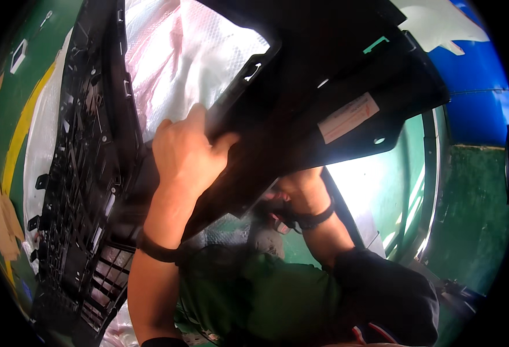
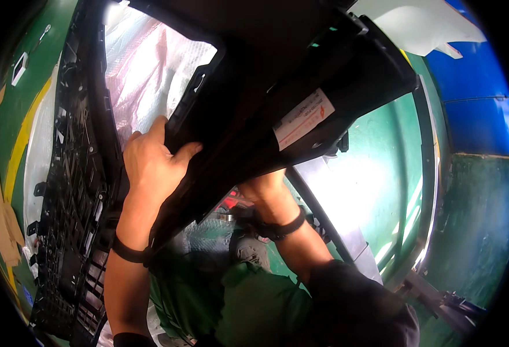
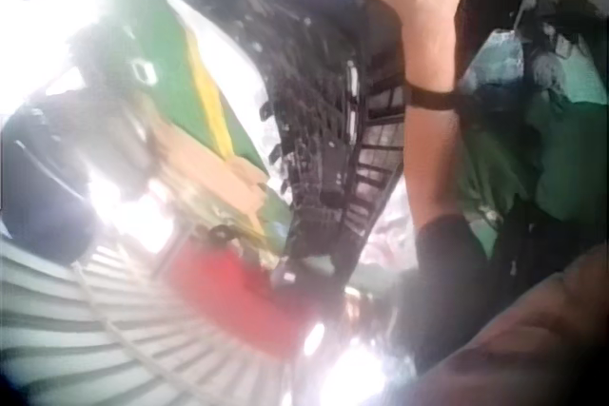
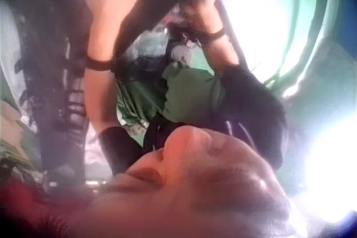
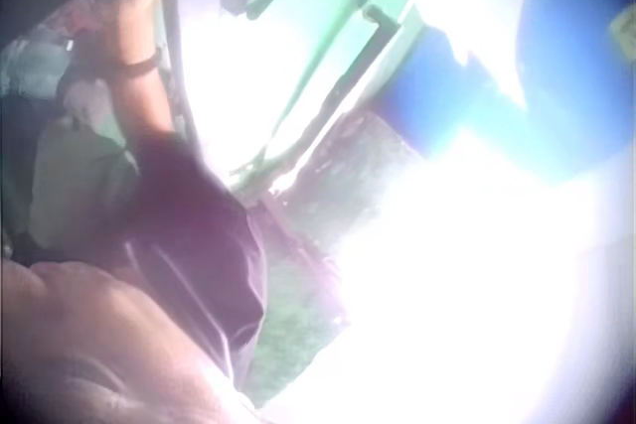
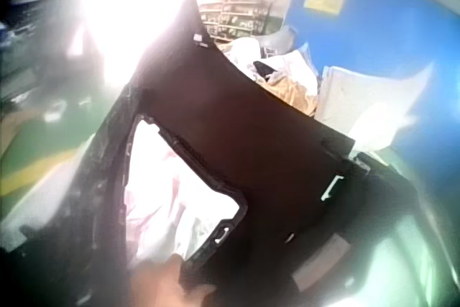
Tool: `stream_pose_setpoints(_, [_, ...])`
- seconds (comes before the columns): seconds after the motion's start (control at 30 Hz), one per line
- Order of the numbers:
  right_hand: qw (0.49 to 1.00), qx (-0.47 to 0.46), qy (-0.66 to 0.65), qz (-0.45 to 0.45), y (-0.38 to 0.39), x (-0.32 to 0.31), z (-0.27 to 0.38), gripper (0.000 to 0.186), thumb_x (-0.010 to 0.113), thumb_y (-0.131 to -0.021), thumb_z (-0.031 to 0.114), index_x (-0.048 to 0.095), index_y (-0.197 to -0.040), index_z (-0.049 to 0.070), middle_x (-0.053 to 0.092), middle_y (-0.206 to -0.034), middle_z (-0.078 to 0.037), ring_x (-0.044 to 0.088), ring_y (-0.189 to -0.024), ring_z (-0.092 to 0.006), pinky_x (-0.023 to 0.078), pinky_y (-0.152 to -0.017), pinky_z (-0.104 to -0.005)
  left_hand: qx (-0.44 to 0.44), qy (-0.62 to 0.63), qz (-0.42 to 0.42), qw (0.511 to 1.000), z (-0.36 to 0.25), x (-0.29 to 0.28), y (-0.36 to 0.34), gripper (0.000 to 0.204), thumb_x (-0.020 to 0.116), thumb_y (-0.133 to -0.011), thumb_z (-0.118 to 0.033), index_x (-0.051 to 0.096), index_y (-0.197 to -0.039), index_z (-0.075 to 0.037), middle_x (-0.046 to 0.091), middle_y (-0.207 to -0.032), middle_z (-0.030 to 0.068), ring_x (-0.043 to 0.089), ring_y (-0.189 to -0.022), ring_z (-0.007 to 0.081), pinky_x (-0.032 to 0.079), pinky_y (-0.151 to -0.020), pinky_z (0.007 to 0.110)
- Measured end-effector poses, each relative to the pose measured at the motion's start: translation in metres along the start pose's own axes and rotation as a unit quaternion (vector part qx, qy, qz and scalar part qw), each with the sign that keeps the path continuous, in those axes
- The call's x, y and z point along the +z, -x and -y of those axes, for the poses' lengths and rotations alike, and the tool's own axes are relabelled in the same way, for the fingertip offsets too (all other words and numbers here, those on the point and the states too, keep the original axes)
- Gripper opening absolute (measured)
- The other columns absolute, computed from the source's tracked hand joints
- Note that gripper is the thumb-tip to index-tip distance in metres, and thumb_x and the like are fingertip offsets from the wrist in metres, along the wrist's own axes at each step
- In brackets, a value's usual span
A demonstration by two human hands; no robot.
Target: The person attaches a plastic component to a car bumper using a power drill to drive screws and then snaps a side trim piece into place.
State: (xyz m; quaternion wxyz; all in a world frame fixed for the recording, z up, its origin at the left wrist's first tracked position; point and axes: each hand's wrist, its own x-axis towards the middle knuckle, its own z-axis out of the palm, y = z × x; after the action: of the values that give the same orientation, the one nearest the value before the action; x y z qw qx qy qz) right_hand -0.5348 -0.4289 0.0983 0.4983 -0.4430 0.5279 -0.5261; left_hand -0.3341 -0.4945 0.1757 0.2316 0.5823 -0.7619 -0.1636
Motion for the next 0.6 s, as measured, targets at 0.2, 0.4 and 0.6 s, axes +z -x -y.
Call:
stream_pose_setpoints(0.2, [0.906,-0.013,-0.408,-0.116,-0.009,0.013,0.085,0.059,0.043,-0.104,0.052,0.049,-0.139,0.005,0.060,-0.131,-0.013,0.058,-0.120,-0.0276,0.048,-0.104,-0.0416,-0.007,-0.021,-0.001,1.000,0.001,0.002,0.005,0.050,0.088,-0.070,-0.034,0.064,-0.093,0.003,0.063,-0.062,0.0207,0.061,-0.066,0.0464,0.048,-0.067,0.051])
stream_pose_setpoints(0.4, [0.897,-0.020,-0.438,-0.052,-0.025,0.013,0.068,0.061,0.042,-0.103,0.055,0.050,-0.138,0.006,0.060,-0.131,-0.014,0.060,-0.118,-0.0294,0.050,-0.101,-0.0426,-0.026,0.005,-0.022,0.999,-0.006,0.000,0.008,0.048,0.088,-0.068,-0.030,0.064,-0.091,0.004,0.063,-0.064,0.0236,0.060,-0.067,0.0483,0.048,-0.069,0.052])
stream_pose_setpoints(0.6, [0.925,-0.041,-0.377,0.042,-0.050,-0.017,0.024,0.061,0.041,-0.103,0.057,0.057,-0.132,0.006,0.067,-0.118,-0.012,0.066,-0.103,-0.0263,0.058,-0.085,-0.0382,-0.013,0.005,-0.028,1.000,-0.012,0.002,0.008,0.050,0.088,-0.066,-0.028,0.066,-0.094,0.007,0.064,-0.070,0.0270,0.060,-0.068,0.0497,0.048,-0.070,0.052])
